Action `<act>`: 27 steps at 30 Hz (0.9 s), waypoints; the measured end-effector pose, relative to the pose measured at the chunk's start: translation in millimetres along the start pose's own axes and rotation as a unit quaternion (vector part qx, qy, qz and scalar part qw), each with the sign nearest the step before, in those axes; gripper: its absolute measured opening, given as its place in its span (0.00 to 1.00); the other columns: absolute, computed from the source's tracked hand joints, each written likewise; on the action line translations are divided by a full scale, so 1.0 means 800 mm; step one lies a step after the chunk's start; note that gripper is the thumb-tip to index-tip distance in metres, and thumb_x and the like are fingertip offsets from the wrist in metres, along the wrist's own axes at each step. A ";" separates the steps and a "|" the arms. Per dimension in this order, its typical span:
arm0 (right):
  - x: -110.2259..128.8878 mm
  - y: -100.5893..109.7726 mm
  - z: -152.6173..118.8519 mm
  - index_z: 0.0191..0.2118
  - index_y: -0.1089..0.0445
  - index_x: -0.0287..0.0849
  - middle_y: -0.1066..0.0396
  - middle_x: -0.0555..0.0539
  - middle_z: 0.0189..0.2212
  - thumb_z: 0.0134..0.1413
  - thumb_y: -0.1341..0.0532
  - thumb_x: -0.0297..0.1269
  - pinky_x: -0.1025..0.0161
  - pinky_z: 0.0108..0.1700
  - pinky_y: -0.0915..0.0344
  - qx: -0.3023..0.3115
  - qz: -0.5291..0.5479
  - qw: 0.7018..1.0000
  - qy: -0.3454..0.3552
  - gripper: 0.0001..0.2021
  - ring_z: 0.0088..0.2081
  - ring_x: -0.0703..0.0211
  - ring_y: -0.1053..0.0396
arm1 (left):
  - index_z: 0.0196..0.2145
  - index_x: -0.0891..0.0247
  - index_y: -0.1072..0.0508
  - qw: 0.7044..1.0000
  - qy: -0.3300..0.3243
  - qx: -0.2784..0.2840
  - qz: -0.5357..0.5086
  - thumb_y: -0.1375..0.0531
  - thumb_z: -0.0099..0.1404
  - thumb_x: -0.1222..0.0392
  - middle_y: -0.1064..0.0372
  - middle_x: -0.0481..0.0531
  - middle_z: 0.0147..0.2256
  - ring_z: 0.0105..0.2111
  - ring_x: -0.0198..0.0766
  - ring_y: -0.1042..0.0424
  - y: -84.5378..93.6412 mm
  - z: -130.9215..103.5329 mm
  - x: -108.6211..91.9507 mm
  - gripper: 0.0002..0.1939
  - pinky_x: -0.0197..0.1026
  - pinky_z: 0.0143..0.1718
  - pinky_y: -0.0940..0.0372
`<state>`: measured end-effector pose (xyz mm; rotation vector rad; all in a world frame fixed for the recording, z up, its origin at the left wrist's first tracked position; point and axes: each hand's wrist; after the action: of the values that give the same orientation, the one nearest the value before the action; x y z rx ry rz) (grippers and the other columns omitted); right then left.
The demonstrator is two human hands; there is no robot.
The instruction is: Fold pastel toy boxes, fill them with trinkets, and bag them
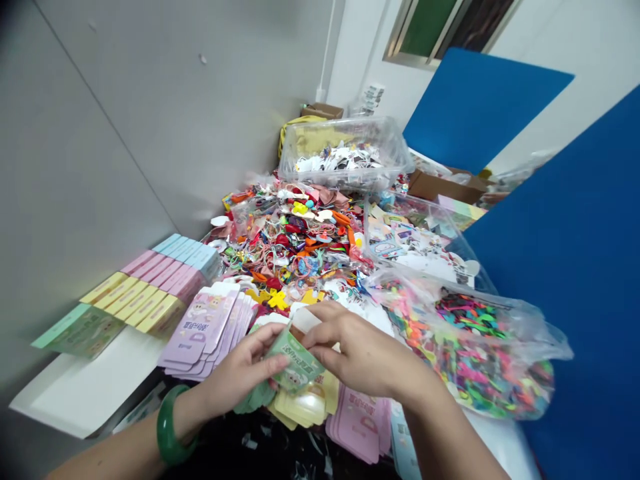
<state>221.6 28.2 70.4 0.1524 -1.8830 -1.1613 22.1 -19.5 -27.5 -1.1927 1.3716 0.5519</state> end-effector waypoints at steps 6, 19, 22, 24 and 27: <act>-0.013 0.015 0.019 0.32 0.26 0.44 0.28 0.44 0.47 0.57 0.41 0.42 0.58 0.49 0.36 -0.120 0.096 0.988 -0.018 0.10 0.49 0.53 0.31 | 0.46 0.63 0.29 1.000 -0.011 0.026 0.013 0.34 0.56 0.61 0.28 0.52 0.41 0.42 0.43 0.30 -0.002 -0.008 0.009 0.19 0.41 0.44 0.36; -0.048 -0.116 0.172 0.43 0.31 0.34 0.27 0.31 0.41 0.49 0.39 0.36 0.58 0.41 0.38 -0.124 -0.100 0.964 -0.212 0.15 0.42 0.45 0.29 | 0.44 0.64 0.27 1.000 -0.003 0.005 0.026 0.34 0.54 0.61 0.27 0.53 0.39 0.41 0.46 0.30 0.002 -0.023 0.001 0.18 0.42 0.43 0.36; -0.057 -0.108 0.176 0.38 0.31 0.36 0.26 0.35 0.37 0.45 0.40 0.30 0.59 0.39 0.38 -0.127 -0.068 0.964 -0.226 0.11 0.40 0.47 0.29 | 0.44 0.65 0.28 1.000 -0.021 -0.004 0.019 0.34 0.55 0.62 0.27 0.53 0.40 0.42 0.45 0.30 0.008 -0.024 0.000 0.18 0.42 0.44 0.36; -0.070 -0.095 0.172 0.33 0.32 0.38 0.26 0.39 0.33 0.43 0.41 0.28 0.60 0.37 0.39 -0.141 -0.030 0.962 -0.232 0.07 0.37 0.49 0.29 | 0.45 0.64 0.28 0.999 -0.031 -0.013 0.014 0.35 0.56 0.63 0.27 0.52 0.40 0.41 0.44 0.30 0.012 -0.023 0.002 0.17 0.41 0.44 0.36; -0.088 -0.076 0.159 0.29 0.35 0.41 0.28 0.45 0.28 0.44 0.43 0.30 0.63 0.33 0.40 -0.175 0.051 0.955 -0.235 0.03 0.33 0.55 0.30 | 0.45 0.62 0.29 0.999 -0.020 -0.031 -0.005 0.36 0.58 0.63 0.27 0.50 0.39 0.38 0.39 0.30 0.017 -0.022 0.006 0.16 0.38 0.40 0.35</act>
<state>150.7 114.2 -40.7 -0.4513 -2.0131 -1.5342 3.3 -31.6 -32.7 -1.2331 1.3222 0.6117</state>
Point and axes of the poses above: each hand's wrist, its own z-axis towards the middle knuckle, its own y-axis out of the back of the hand, x = y × z
